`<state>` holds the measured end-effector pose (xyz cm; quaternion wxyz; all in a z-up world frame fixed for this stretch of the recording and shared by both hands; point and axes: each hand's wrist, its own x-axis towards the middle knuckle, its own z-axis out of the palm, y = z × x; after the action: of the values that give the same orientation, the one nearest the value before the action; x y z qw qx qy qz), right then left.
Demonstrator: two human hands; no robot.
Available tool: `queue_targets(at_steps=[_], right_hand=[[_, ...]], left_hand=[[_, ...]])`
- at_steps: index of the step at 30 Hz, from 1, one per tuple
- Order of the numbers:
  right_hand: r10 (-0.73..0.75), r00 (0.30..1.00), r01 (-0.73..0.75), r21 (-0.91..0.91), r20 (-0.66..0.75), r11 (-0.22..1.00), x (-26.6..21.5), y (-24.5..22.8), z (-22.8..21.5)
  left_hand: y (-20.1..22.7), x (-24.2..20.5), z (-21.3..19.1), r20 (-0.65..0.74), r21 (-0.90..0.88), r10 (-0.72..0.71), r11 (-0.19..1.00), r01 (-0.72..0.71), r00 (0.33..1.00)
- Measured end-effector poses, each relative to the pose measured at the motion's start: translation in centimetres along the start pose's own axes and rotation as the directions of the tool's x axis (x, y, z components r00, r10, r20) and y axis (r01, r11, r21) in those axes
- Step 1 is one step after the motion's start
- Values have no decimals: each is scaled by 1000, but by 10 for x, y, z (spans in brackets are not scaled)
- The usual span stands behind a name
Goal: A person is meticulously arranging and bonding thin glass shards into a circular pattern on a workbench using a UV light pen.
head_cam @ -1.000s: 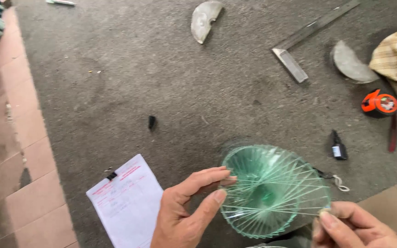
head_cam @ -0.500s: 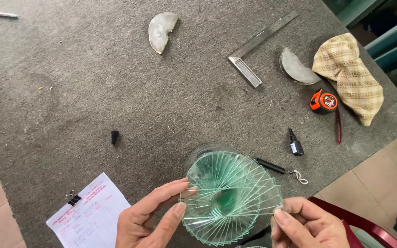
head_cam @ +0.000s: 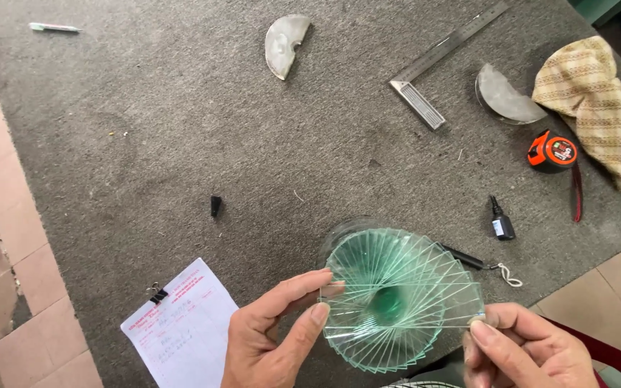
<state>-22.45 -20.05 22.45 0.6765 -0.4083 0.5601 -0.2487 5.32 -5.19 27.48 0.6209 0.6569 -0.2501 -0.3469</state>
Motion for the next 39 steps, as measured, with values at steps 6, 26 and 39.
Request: queue_targets(at_steps=[6, 26, 39], right_hand=[[54, 996, -56, -35, -67, 998, -2, -7, 5], [43, 999, -43, 25, -4, 999, 0, -6, 2], [2, 999, 0, -29, 49, 1000, -1, -8, 5]], left_hand=[[-4, 1, -2, 39, 5, 40, 999, -40, 998], [-4, -2, 0, -39, -51, -126, 991, 124, 991], [-8, -2, -7, -9, -19, -119, 993, 119, 993]])
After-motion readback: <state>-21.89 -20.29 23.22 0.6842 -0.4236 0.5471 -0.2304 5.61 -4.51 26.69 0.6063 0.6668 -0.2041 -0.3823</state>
